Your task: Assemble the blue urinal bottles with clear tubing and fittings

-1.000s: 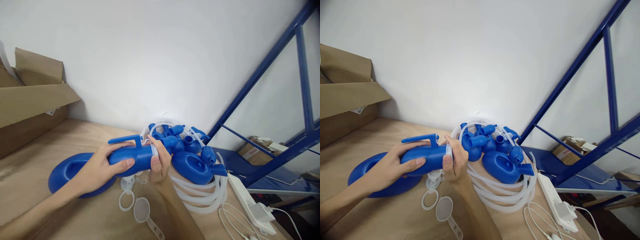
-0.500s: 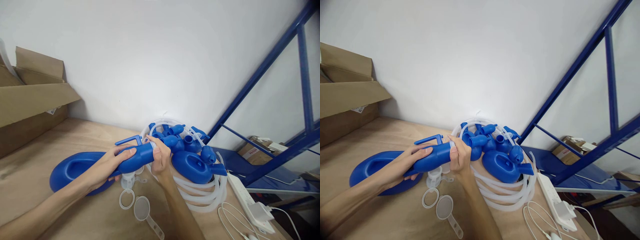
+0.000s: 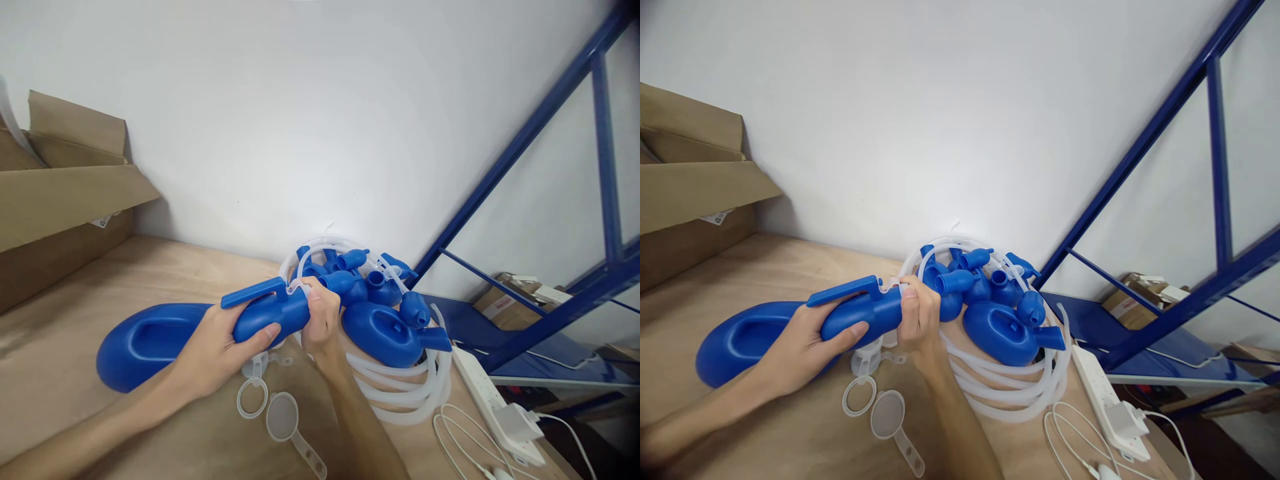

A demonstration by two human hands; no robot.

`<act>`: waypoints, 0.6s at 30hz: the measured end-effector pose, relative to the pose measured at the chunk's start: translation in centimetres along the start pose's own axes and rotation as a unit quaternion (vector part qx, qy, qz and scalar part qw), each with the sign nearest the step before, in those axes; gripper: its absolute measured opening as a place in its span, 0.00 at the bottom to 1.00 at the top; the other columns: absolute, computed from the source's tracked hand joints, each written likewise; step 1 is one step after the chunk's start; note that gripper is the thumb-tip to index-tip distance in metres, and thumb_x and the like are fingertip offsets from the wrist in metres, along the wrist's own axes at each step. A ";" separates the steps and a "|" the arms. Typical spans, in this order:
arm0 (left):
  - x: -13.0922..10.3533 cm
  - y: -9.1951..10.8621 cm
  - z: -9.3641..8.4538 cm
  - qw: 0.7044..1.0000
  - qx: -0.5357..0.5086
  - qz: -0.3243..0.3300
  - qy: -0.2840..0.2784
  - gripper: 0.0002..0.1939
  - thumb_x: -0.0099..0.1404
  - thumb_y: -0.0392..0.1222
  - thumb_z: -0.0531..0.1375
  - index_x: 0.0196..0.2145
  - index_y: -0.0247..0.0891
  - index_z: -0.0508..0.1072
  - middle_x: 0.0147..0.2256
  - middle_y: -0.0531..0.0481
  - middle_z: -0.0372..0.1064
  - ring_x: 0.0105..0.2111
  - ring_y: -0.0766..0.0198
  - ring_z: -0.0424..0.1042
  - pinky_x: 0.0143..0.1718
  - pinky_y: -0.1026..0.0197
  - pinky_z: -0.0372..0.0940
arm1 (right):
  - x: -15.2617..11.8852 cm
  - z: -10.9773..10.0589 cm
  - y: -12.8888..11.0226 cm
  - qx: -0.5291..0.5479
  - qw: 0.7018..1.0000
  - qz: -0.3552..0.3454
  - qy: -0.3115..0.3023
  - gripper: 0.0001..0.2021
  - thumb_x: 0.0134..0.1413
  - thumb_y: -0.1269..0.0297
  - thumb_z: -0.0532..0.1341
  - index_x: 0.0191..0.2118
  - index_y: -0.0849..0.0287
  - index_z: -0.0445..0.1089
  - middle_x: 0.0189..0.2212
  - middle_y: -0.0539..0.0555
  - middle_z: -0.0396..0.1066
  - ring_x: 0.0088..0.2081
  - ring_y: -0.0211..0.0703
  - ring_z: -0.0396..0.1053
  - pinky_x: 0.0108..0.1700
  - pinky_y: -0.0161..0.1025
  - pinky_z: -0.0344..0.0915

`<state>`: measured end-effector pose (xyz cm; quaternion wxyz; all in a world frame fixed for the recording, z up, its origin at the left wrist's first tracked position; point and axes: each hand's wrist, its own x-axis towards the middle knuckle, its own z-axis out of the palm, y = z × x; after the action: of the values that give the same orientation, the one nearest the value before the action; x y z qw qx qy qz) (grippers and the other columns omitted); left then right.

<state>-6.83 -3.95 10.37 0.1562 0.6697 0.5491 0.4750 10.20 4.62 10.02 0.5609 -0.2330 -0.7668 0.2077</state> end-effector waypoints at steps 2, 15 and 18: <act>-0.1 0.1 0.3 0.999 -0.038 -0.025 0.000 0.29 0.66 0.65 0.61 0.57 0.45 0.77 0.55 0.47 0.78 0.55 0.43 0.76 0.53 0.49 0.75 | 0.0 -0.3 0.1 -0.004 1.000 -0.026 -0.005 0.25 0.72 0.54 0.43 0.35 0.58 0.72 0.28 0.54 0.73 0.28 0.44 0.69 0.35 0.41 0.65; 0.8 -0.2 -2.7 0.988 0.148 0.025 0.042 0.34 0.66 0.65 0.61 0.64 0.46 0.68 0.59 0.43 0.71 0.46 0.48 0.78 0.46 0.48 0.76 | 1.3 -1.1 -0.7 -0.005 0.985 0.172 -0.022 0.22 0.72 0.49 0.45 0.42 0.56 0.72 0.34 0.54 0.72 0.35 0.46 0.70 0.38 0.42 0.68; 0.3 -1.1 -2.1 0.940 0.301 0.151 0.062 0.33 0.71 0.58 0.58 0.69 0.47 0.61 0.65 0.39 0.63 0.55 0.41 0.74 0.50 0.43 0.74 | 1.3 -1.4 -1.8 0.067 0.955 0.271 -0.102 0.26 0.71 0.40 0.48 0.55 0.53 0.71 0.31 0.50 0.69 0.26 0.41 0.66 0.29 0.39 0.66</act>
<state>-9.20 -3.93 10.78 -0.1604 0.7299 0.5671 0.3463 10.98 4.05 12.49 0.4165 -0.3719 -0.7122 0.4254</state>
